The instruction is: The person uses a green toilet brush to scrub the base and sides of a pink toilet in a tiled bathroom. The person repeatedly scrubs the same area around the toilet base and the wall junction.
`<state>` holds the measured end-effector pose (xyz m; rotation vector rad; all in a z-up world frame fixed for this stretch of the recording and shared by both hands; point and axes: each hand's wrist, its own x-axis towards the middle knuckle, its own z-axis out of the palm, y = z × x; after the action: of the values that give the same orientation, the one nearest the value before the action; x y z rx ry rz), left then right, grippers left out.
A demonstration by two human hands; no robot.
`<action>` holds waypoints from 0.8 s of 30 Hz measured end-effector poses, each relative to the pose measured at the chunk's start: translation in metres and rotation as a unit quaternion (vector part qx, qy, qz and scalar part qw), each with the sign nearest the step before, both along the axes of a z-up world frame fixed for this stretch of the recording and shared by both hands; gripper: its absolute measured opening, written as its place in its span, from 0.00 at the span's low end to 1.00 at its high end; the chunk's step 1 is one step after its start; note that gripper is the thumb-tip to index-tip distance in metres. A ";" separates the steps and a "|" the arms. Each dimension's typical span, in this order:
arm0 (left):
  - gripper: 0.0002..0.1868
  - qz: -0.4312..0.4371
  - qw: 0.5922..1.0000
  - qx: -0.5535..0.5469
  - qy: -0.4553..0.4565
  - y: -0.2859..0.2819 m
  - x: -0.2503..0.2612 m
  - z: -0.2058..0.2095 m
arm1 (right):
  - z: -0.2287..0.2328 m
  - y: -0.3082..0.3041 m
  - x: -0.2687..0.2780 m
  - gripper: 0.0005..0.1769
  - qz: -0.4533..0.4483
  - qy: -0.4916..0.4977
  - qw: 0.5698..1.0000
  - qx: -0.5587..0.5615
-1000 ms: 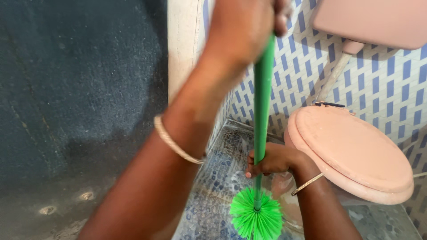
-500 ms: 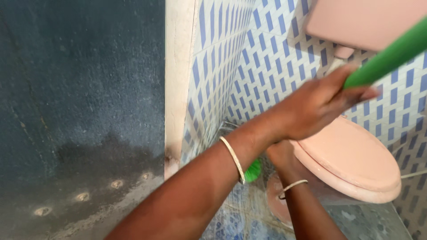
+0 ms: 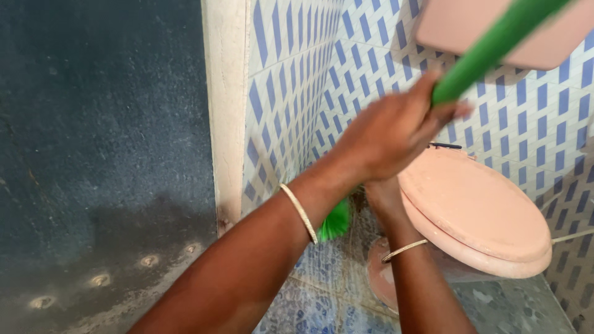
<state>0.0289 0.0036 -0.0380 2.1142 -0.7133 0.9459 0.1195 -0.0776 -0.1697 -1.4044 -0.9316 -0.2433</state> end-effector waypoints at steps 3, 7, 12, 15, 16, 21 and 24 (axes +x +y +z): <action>0.20 -0.056 0.981 -0.100 -0.159 0.009 -0.022 0.036 | 0.010 0.014 -0.009 0.12 0.038 0.078 0.992 -0.087; 0.18 -0.045 0.968 -0.136 -0.208 0.032 -0.048 0.055 | 0.013 0.022 -0.020 0.12 0.161 0.192 0.957 -0.148; 0.16 -0.042 0.975 -0.132 -0.175 0.022 -0.028 0.047 | -0.009 0.029 0.011 0.06 0.052 0.073 0.989 -0.115; 0.27 -0.178 0.966 -0.117 -0.144 0.005 -0.013 0.022 | -0.031 0.025 0.041 0.09 -0.028 0.026 0.998 -0.042; 0.27 -0.158 0.981 -0.089 -0.070 0.000 -0.010 0.013 | -0.037 0.021 0.048 0.10 -0.063 0.006 0.997 -0.048; 0.30 -0.069 0.997 0.017 0.024 -0.012 -0.012 -0.009 | -0.029 0.003 0.047 0.14 -0.128 -0.020 0.990 -0.059; 0.27 -0.101 0.993 -0.060 0.018 0.010 -0.015 0.012 | -0.003 0.008 0.018 0.17 -0.068 0.040 0.993 -0.083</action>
<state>0.0143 0.0135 -0.0263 1.9105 -0.8143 0.8179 0.1371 -0.0700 -0.1726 -1.6226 -0.8062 -0.2136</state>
